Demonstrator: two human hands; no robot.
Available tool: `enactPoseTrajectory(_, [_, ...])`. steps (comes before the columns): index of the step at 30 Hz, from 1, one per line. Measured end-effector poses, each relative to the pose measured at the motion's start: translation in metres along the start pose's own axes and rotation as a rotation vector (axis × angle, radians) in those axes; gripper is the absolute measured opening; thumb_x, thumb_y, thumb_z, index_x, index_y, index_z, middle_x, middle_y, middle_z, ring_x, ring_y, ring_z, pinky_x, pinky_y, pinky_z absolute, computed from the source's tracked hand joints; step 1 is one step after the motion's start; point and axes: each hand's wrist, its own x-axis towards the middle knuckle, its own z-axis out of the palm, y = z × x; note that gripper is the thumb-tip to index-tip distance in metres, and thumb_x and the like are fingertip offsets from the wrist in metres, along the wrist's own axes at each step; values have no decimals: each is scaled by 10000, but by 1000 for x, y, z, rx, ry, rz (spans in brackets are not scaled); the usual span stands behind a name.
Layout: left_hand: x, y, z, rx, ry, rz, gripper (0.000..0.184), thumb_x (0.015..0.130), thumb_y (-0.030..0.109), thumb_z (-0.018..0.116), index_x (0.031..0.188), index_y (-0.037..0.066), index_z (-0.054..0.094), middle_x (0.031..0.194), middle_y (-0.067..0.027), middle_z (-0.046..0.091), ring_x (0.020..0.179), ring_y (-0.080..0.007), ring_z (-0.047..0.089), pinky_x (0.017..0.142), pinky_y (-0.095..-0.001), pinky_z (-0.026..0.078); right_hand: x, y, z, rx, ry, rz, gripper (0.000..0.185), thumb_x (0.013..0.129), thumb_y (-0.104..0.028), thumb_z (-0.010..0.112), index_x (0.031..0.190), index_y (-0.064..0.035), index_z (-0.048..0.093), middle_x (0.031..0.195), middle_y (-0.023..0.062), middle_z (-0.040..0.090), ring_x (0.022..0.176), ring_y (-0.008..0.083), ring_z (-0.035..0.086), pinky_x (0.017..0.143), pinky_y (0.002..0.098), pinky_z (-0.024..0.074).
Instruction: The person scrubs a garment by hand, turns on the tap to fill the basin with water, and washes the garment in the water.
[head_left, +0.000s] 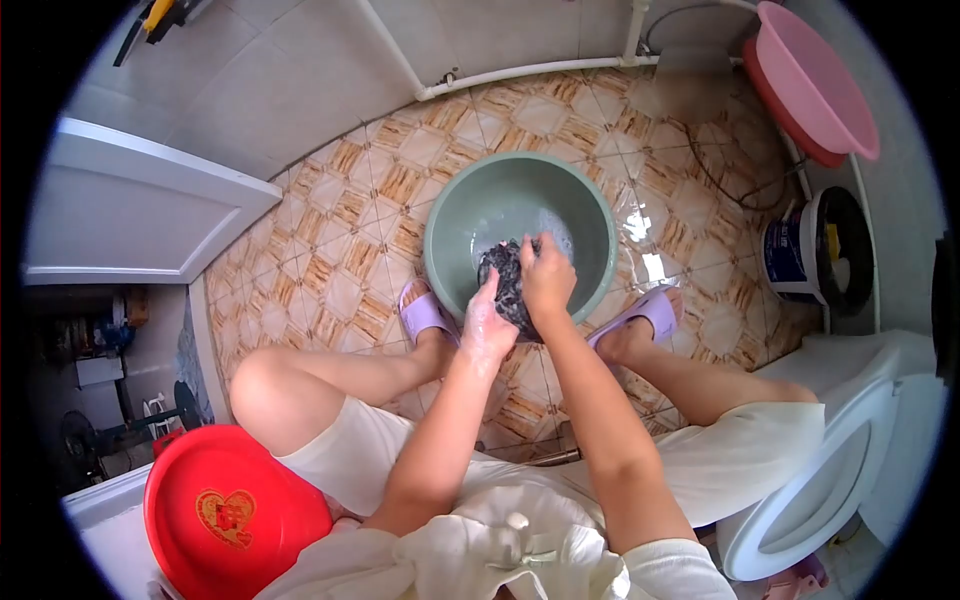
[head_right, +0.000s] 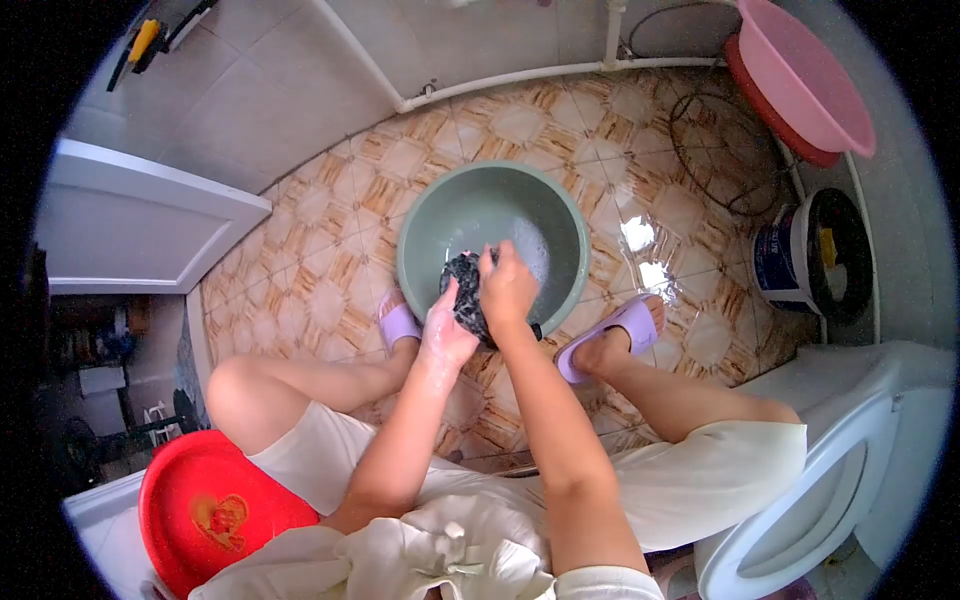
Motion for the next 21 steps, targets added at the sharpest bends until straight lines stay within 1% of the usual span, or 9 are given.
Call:
enactPoseTrajectory(3, [7,2,-5,-8,-52,20,324,951,287,378,1186,108,512,1107,-68,591,1032,-222,559,933,-386,419,-37,-25,-3,220,-21,-263,164,745,-210,602,750,-50,566,647,162,595,633,360,597,642,411,474])
enactPoseTrajectory(5, [-7,-7,10,-411,-1041,284,362,949,342,377,1131,81,550,1079,-72,595,1022,-189,542,887,-299,426,-60,-45,-14,175,-218,-426,149,678,-205,633,714,-84,556,727,115,619,685,285,622,606,400,494])
enactPoseTrajectory(6, [3,18,-14,-125,-231,9,353,946,319,378,1141,72,539,1073,-80,597,1027,-204,548,890,-321,435,-55,-35,-2,157,-199,-410,150,688,-208,629,728,-76,571,692,138,611,657,314,613,607,409,487])
enactPoseTrajectory(13, [6,7,1,8,-37,-11,288,930,332,390,1054,124,546,1041,-64,599,983,-207,568,882,-357,443,-16,-17,8,56,-99,-79,175,779,-243,586,821,-80,537,714,161,622,647,345,607,562,463,466])
enactPoseTrajectory(14, [29,6,-38,-73,-312,-89,252,932,357,385,946,153,533,926,-37,580,905,-197,567,850,-338,444,-32,-26,8,133,-38,-199,147,773,-208,589,862,-101,542,677,144,610,668,353,604,596,428,472])
enactPoseTrajectory(15, [34,0,-46,-310,-940,-86,338,928,376,366,1073,125,539,973,-31,582,953,-191,563,873,-351,447,-51,-31,11,193,-50,-324,235,720,-273,635,807,-80,535,725,128,623,687,310,616,581,423,487])
enactPoseTrajectory(16, [30,-2,-44,-312,-938,-88,338,928,376,366,1073,125,539,973,-31,582,953,-191,563,873,-351,447,-65,-39,5,197,-151,-365,182,721,-246,640,762,-92,553,700,122,615,680,307,615,592,404,485])
enactPoseTrajectory(19, [16,2,-32,-189,-400,-63,287,938,363,352,979,146,535,939,-35,577,908,-200,567,857,-344,445,-54,-17,20,100,-163,-390,169,707,-276,659,774,-122,651,698,120,636,643,286,632,618,390,505])
enactPoseTrajectory(21, [0,5,-4,51,-11,-46,331,944,344,336,1062,119,547,1029,-60,593,962,-221,570,894,-367,438,-16,-9,11,6,-185,-62,186,758,-270,625,824,-101,664,733,152,643,676,324,630,619,414,498])
